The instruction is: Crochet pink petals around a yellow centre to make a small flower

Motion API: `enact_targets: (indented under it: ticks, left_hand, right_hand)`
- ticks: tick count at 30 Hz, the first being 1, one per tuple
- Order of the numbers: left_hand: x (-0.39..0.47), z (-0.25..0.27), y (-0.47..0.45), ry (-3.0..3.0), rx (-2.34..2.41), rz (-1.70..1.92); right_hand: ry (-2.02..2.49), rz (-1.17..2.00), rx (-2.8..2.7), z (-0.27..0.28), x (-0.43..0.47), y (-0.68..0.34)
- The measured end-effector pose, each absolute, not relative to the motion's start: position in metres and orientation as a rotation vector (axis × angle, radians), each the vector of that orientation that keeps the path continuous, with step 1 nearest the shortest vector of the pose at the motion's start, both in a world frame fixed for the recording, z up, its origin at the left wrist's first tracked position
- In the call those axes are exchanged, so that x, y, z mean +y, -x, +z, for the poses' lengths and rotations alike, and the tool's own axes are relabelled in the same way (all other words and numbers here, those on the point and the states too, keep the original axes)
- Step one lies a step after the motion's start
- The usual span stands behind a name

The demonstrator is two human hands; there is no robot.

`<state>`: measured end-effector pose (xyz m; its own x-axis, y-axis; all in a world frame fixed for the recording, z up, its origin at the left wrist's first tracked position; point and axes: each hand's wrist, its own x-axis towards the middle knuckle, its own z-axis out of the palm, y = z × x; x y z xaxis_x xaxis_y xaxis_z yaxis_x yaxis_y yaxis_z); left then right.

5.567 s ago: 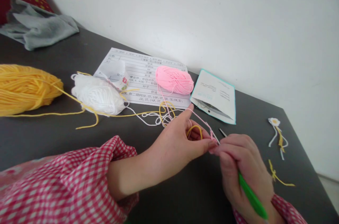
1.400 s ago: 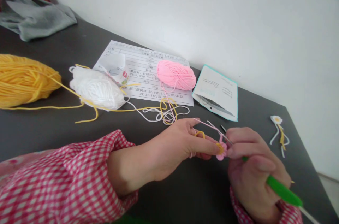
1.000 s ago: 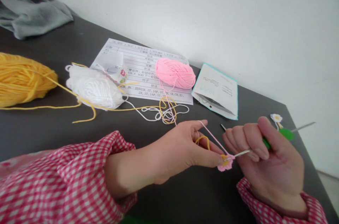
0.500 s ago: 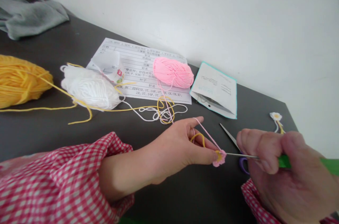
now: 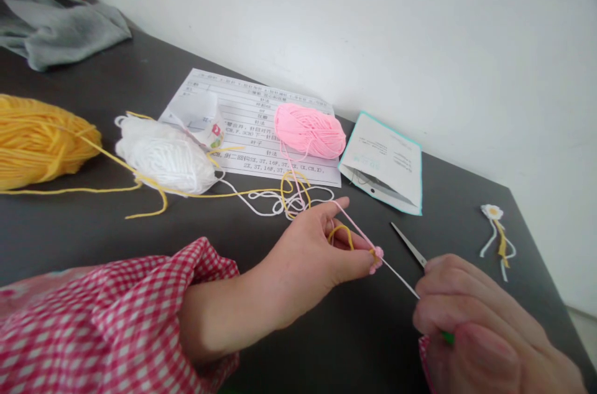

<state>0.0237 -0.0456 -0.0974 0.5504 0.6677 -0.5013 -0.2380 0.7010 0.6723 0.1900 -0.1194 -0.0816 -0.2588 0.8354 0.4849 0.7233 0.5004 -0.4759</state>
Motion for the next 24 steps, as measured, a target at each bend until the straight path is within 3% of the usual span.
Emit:
enact_targets:
  ticks: [4, 12, 24]
  left_hand:
    - [-0.048, -0.096, -0.025, -0.615, 0.874, 0.660]
    - [-0.042, -0.093, -0.027, -0.581, 0.955, 0.793]
    - [-0.040, -0.095, -0.021, -0.720, 0.754, 0.704]
  right_hand:
    - [1.247, -0.069, -2.100, -0.088, -0.118, -0.181]
    - [1.207, 0.062, -2.147, -0.093, -0.109, -0.180]
    - [0.944, -0.192, -2.362, -0.093, -0.091, -0.199]
